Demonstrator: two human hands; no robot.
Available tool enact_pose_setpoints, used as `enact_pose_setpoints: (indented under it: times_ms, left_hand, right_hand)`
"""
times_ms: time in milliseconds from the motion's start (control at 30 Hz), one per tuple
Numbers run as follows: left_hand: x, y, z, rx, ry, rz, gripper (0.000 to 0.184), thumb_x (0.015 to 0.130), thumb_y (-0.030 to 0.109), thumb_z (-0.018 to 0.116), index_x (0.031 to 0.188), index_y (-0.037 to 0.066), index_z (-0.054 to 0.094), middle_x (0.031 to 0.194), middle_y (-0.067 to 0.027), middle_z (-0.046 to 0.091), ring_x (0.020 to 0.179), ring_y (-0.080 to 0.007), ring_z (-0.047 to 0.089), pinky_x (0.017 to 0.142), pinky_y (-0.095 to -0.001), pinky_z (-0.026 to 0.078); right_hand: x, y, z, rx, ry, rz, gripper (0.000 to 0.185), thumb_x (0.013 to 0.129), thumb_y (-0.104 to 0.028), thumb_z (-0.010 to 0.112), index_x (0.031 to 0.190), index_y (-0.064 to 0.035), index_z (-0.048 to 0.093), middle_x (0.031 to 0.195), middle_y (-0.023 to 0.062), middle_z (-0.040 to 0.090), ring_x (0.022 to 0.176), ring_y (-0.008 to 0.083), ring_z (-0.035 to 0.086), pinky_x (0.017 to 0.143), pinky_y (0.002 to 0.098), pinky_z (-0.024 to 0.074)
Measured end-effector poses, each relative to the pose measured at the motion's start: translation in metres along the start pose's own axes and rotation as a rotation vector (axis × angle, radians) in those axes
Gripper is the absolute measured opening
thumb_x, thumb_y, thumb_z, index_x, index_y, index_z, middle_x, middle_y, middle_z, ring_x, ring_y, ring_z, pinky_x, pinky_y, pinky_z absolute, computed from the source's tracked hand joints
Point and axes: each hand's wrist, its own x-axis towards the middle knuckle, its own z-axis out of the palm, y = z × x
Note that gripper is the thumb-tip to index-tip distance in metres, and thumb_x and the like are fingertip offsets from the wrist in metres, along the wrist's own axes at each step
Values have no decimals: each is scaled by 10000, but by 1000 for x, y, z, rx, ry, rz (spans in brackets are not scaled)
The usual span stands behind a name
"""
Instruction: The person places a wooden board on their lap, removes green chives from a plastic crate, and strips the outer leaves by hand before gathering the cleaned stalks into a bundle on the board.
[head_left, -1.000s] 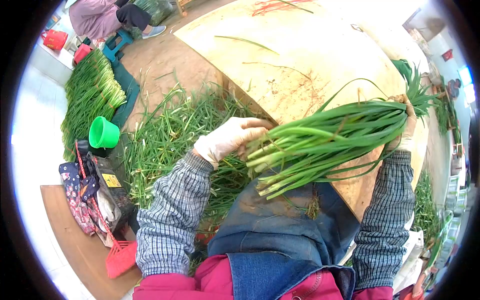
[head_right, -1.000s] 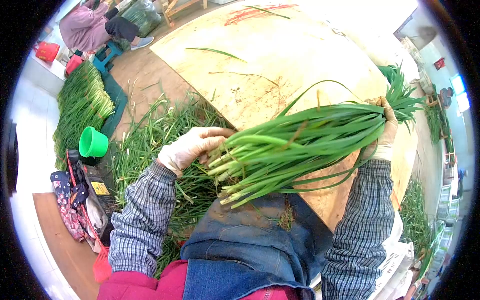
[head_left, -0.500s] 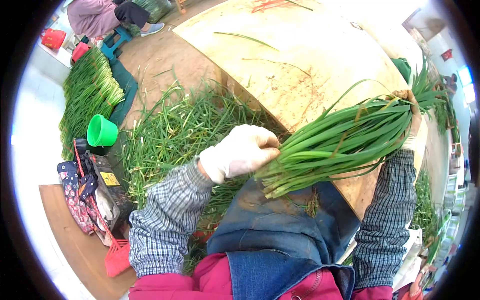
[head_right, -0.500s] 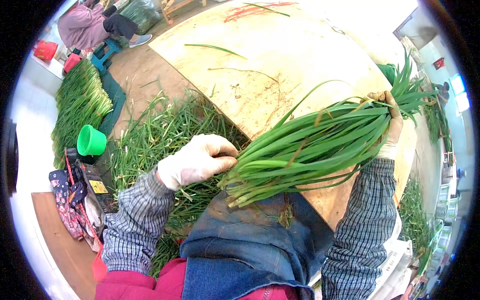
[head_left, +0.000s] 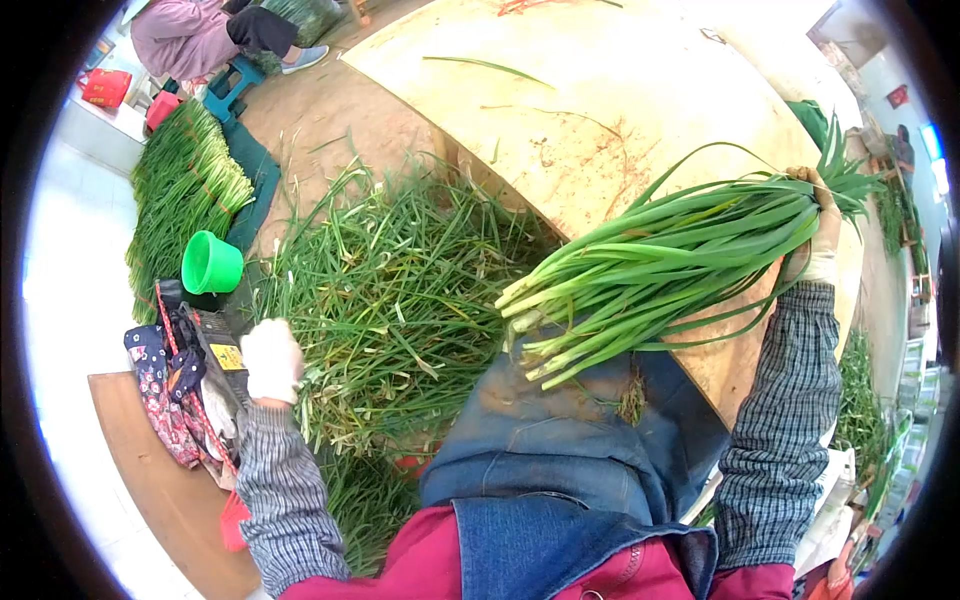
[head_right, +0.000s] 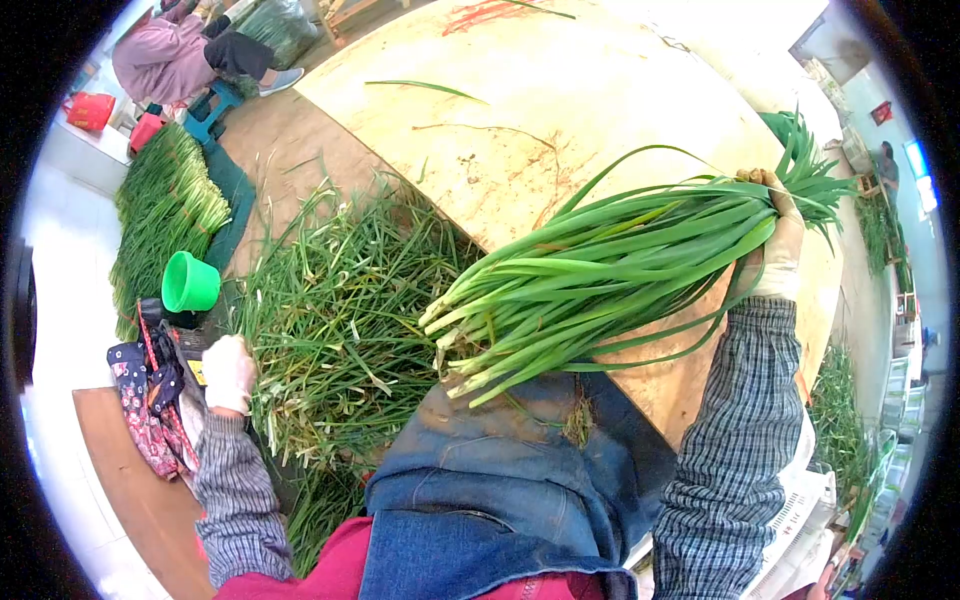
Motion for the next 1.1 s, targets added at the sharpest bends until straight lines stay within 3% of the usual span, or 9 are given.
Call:
enact_pose_setpoints:
  times_ms: [100,167,333,500,533,633,733,933,1100]
  left_hand:
    - [-15,71,-42,-753,480,411,74,775,58,565,834,32,602,747,-135,612,650,-271,605,588,-353,496]
    - [-25,132,-89,-1257,386,605,90,766,75,620,847,37,610,728,-122,606,615,-277,597,553,-324,494]
    - [-15,226,-129,-908,421,457,259,755,300,647,713,62,555,630,-89,545,541,-245,563,485,-338,452]
    - [-3,250,-115,-1236,469,451,124,758,123,649,789,15,596,711,-160,589,604,-297,586,539,-332,465]
    - [1,246,-113,-1333,441,477,64,769,57,622,791,0,602,683,-138,601,574,-222,589,548,-283,461]
    - [4,237,-136,-1794,-182,312,55,779,32,587,773,-14,616,602,-19,562,540,-64,487,503,-209,391]
    - [9,224,-188,-1954,-549,324,61,761,54,602,755,-1,627,572,-13,533,428,-42,397,393,-187,285]
    - [21,200,-198,-1795,-586,425,120,748,108,619,788,-5,611,610,-33,549,510,-68,447,475,-198,338]
    - [16,181,-174,-2149,-750,396,164,734,79,642,851,-15,576,721,-98,620,512,-84,452,484,-204,344]
  right_hand:
    - [5,-2,-8,-89,146,-6,148,866,-134,521,884,12,536,863,110,585,800,228,572,808,345,477]
    - [-1,-2,0,-185,208,-27,167,873,-141,509,912,18,541,881,118,594,818,235,579,809,346,483]
    - [-13,0,5,-221,246,-87,147,848,-143,541,852,-4,591,776,87,624,684,196,599,674,300,511]
    - [-29,-4,25,-217,323,-92,151,852,-138,533,849,-3,601,763,80,618,658,183,590,630,280,503]
    - [-32,-5,28,-207,306,-98,150,853,-138,532,849,-4,600,764,81,618,657,184,590,626,282,503]
    - [-36,-10,32,-213,287,-133,144,850,-136,530,852,-9,598,767,84,620,660,193,595,621,291,505]
    - [-46,-17,47,-212,306,-184,147,846,-142,533,851,-11,597,774,91,624,669,202,599,626,298,507]
    - [-48,-36,43,-198,290,-142,144,845,-152,536,837,-16,587,775,93,622,667,206,600,636,300,505]
    - [-44,-25,36,-217,255,-66,141,848,-153,541,818,-17,566,768,107,618,658,206,601,639,300,510]
